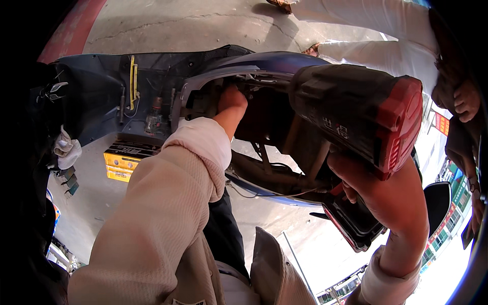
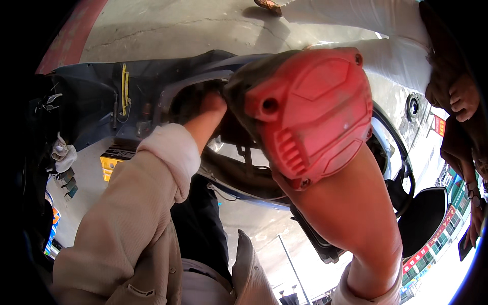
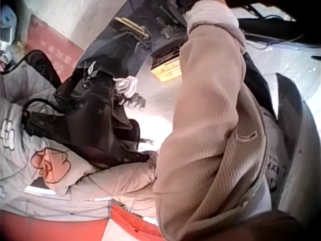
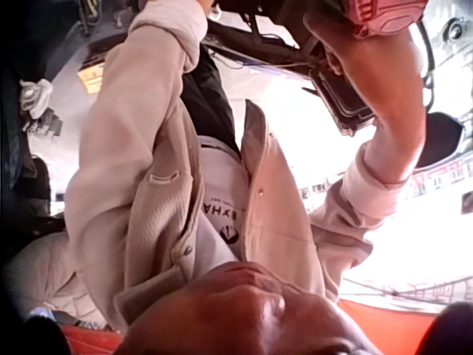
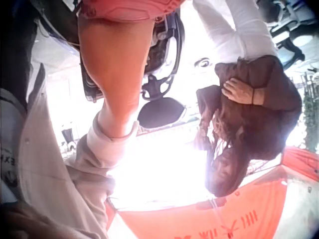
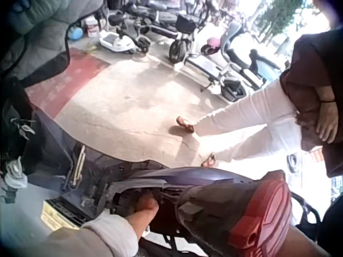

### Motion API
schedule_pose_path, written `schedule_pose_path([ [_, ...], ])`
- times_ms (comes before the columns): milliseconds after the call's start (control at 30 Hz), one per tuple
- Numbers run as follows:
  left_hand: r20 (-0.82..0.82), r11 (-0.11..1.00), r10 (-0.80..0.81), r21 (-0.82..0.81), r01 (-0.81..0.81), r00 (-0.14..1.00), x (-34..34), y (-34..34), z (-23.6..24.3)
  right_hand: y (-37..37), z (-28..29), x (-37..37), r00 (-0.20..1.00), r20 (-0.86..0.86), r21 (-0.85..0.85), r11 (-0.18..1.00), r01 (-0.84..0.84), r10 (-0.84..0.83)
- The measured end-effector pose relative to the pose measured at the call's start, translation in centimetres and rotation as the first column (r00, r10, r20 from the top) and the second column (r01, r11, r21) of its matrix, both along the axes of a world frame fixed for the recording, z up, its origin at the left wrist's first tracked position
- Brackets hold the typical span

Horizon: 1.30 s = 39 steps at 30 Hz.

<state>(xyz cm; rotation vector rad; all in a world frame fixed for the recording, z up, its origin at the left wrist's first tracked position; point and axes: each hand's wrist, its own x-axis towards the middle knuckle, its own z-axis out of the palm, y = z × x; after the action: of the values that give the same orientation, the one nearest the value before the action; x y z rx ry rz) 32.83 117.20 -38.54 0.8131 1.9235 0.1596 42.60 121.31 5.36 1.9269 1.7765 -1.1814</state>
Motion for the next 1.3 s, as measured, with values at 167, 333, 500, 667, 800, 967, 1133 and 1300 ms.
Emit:
schedule_pose_path([
  [167,-0.057,0.984,0.156,0.094,-0.150,0.986,0.0,-0.5,-6.2,-1.4,0.2,0.3,1.000,0.009,0.010,1.000,-0.027,0.027],
  [333,-0.089,0.972,0.159,0.189,-0.141,0.983,1.5,0.7,-8.8,-0.9,-0.3,2.3,0.985,0.011,-0.089,0.981,0.171,-0.170],
  [500,-0.159,0.977,0.129,0.191,-0.098,0.979,-0.3,0.5,-7.9,-1.5,-0.5,3.3,0.992,-0.010,-0.076,0.989,0.125,-0.126],
  [667,-0.155,0.975,0.139,0.193,-0.108,0.978,1.1,1.5,-4.7,-1.9,-0.4,4.8,0.987,0.007,-0.067,0.985,0.160,-0.160],
  [800,-0.181,0.986,0.124,0.133,-0.101,0.976,-1.0,0.9,-4.9,-2.3,-1.3,5.7,0.987,-0.041,-0.086,0.985,0.150,-0.154],
  [967,-0.173,0.954,0.206,0.256,-0.158,0.963,0.7,1.4,-7.7,-3.8,-0.8,6.7,0.984,-0.037,-0.062,0.983,0.172,-0.175],
  [1133,-0.278,0.983,-0.058,0.149,0.103,0.959,0.2,-0.8,2.6,-5.3,-0.6,8.6,0.974,-0.097,-0.063,0.978,0.200,-0.206],
  [1300,-0.607,0.399,-0.396,0.563,0.724,0.689,0.6,-3.1,10.5,-7.9,2.1,11.0,0.937,-0.168,0.000,0.950,0.311,-0.307],
])
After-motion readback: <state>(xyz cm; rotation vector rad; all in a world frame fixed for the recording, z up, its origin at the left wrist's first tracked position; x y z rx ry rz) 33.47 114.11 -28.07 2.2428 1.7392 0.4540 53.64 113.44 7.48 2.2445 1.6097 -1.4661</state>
